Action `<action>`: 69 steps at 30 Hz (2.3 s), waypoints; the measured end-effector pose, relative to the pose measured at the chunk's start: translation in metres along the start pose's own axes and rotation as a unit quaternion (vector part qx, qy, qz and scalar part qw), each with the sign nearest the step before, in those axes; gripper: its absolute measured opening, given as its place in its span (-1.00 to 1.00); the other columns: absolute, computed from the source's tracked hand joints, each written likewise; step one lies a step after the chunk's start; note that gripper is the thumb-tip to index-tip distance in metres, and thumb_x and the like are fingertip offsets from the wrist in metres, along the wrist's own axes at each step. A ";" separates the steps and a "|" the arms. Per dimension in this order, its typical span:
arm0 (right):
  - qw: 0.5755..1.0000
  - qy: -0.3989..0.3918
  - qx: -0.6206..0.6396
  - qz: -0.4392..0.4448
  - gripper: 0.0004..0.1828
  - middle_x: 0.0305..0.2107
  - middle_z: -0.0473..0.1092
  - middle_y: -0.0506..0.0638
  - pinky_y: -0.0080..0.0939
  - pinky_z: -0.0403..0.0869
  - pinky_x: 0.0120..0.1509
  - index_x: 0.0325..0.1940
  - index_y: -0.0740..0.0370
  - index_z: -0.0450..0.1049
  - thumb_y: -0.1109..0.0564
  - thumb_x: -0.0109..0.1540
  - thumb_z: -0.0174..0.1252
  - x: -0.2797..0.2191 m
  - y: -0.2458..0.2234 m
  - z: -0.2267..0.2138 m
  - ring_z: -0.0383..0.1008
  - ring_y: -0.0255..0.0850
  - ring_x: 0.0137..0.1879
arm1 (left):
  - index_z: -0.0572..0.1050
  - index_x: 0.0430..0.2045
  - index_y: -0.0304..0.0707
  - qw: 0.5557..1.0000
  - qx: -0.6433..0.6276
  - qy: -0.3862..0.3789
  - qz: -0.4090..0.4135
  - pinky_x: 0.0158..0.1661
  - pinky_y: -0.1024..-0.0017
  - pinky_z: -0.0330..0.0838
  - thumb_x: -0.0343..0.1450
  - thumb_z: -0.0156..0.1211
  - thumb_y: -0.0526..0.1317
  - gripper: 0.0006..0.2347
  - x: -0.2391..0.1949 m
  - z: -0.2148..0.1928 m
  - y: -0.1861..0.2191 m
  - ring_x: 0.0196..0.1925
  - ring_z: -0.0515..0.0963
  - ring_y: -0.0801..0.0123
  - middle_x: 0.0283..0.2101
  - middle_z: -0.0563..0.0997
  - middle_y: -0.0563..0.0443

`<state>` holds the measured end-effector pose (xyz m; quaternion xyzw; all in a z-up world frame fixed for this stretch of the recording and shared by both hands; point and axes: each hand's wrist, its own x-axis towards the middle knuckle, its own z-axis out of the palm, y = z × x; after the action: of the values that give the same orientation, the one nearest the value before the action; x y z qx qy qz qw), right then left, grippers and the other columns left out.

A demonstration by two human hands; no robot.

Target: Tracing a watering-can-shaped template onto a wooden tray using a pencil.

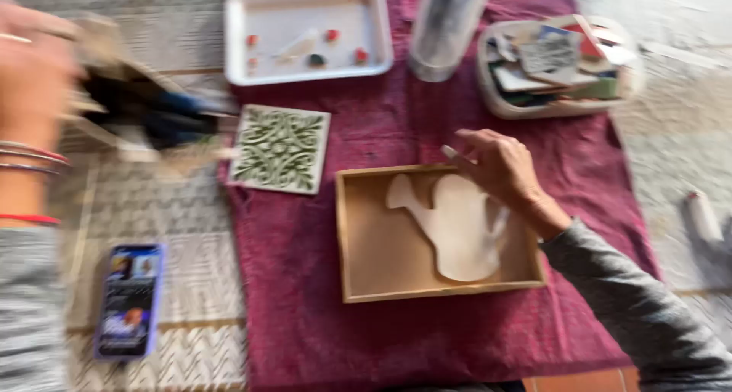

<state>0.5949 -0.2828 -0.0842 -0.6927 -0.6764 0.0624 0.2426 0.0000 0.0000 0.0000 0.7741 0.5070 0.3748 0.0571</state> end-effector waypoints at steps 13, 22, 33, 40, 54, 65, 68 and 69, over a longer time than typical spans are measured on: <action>0.941 0.121 0.248 -0.196 -0.81 -0.28 0.59 -0.11 -0.23 0.59 -0.14 -0.17 -0.06 0.67 0.23 0.21 0.32 0.070 -0.162 0.019 0.62 -0.14 -0.19 | 0.39 -0.36 -0.30 0.993 -0.026 -0.072 -0.091 -0.55 0.36 0.53 0.32 0.19 -0.45 -0.87 -0.072 0.022 0.163 -0.58 0.64 0.24 -0.60 0.60 -0.07; 0.867 0.120 0.282 -0.393 -0.75 0.03 0.52 -0.01 0.03 0.60 -0.04 0.01 0.12 0.59 0.23 0.30 0.08 0.103 -0.252 0.142 0.61 0.08 -0.04 | 0.33 -0.44 -0.33 0.994 -0.019 -0.034 -0.102 -0.50 0.22 0.58 0.34 0.17 -0.37 -0.88 -0.082 0.032 0.171 -0.50 0.70 0.15 -0.59 0.61 -0.15; 0.952 0.006 0.128 -0.279 -0.84 -0.08 0.55 0.03 0.02 0.47 0.20 -0.15 0.18 0.55 0.23 0.35 0.03 0.022 -0.058 -0.028 0.56 0.05 0.08 | 0.53 -0.29 -0.17 0.990 0.069 0.029 0.118 -0.20 0.23 0.53 0.37 0.40 -0.30 -0.86 -0.181 0.086 0.287 -0.31 0.62 0.15 -0.33 0.59 0.06; 0.978 0.140 0.156 0.021 -0.71 -0.22 0.51 -0.02 -0.39 0.40 -0.26 -0.06 0.33 0.61 0.43 0.14 0.31 -0.083 0.040 -0.053 0.41 -0.33 -0.31 | 0.25 -0.09 -0.20 0.952 -0.057 -0.285 0.096 -0.39 0.20 0.56 0.25 0.42 -0.33 -0.55 -0.215 0.189 0.334 -0.38 0.64 0.21 -0.29 0.51 0.00; 0.942 0.156 0.271 0.126 -0.84 -0.17 0.53 -0.08 -0.50 0.40 -0.30 -0.10 0.30 0.65 0.27 0.24 0.29 -0.102 0.035 -0.022 0.40 -0.42 -0.33 | 0.38 -0.04 -0.40 0.971 -0.029 -0.216 0.098 -0.24 0.25 0.51 0.22 0.51 -0.31 -0.52 -0.206 0.215 0.336 -0.33 0.56 0.23 -0.37 0.53 -0.05; 0.954 0.095 0.272 0.086 -0.66 -0.09 0.51 0.02 -0.36 0.52 -0.15 -0.02 0.22 0.62 0.18 0.12 0.42 -0.109 0.046 -0.024 0.49 -0.28 -0.14 | 0.33 -0.37 -0.22 0.983 0.025 -0.150 0.105 -0.34 0.26 0.50 0.32 0.48 -0.20 -0.68 -0.219 0.230 0.326 -0.41 0.54 0.19 -0.46 0.46 0.00; 0.964 0.059 0.256 0.038 -0.51 0.05 0.41 0.20 -0.05 0.55 0.02 0.10 0.20 0.55 0.19 0.08 0.41 -0.112 0.040 -0.036 0.47 0.03 0.07 | 0.28 -0.42 -0.11 0.983 0.032 -0.149 0.101 -0.26 0.18 0.56 0.34 0.49 -0.08 -0.63 -0.225 0.234 0.320 -0.31 0.60 0.08 -0.45 0.45 0.00; 0.969 0.034 0.244 -0.014 -0.40 0.18 0.31 0.33 0.19 0.54 0.13 0.18 0.27 0.47 0.23 0.06 0.39 -0.108 0.036 -0.044 0.44 0.28 0.22 | 0.27 -0.42 -0.09 0.984 0.035 -0.142 0.098 -0.26 0.18 0.56 0.35 0.48 -0.09 -0.64 -0.223 0.236 0.319 -0.30 0.60 0.09 -0.44 0.45 0.00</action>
<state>0.6376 -0.3977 -0.0868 -0.6045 -0.6415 0.1988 0.4283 0.3419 -0.2691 -0.1351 0.8668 0.4281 0.2473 0.0646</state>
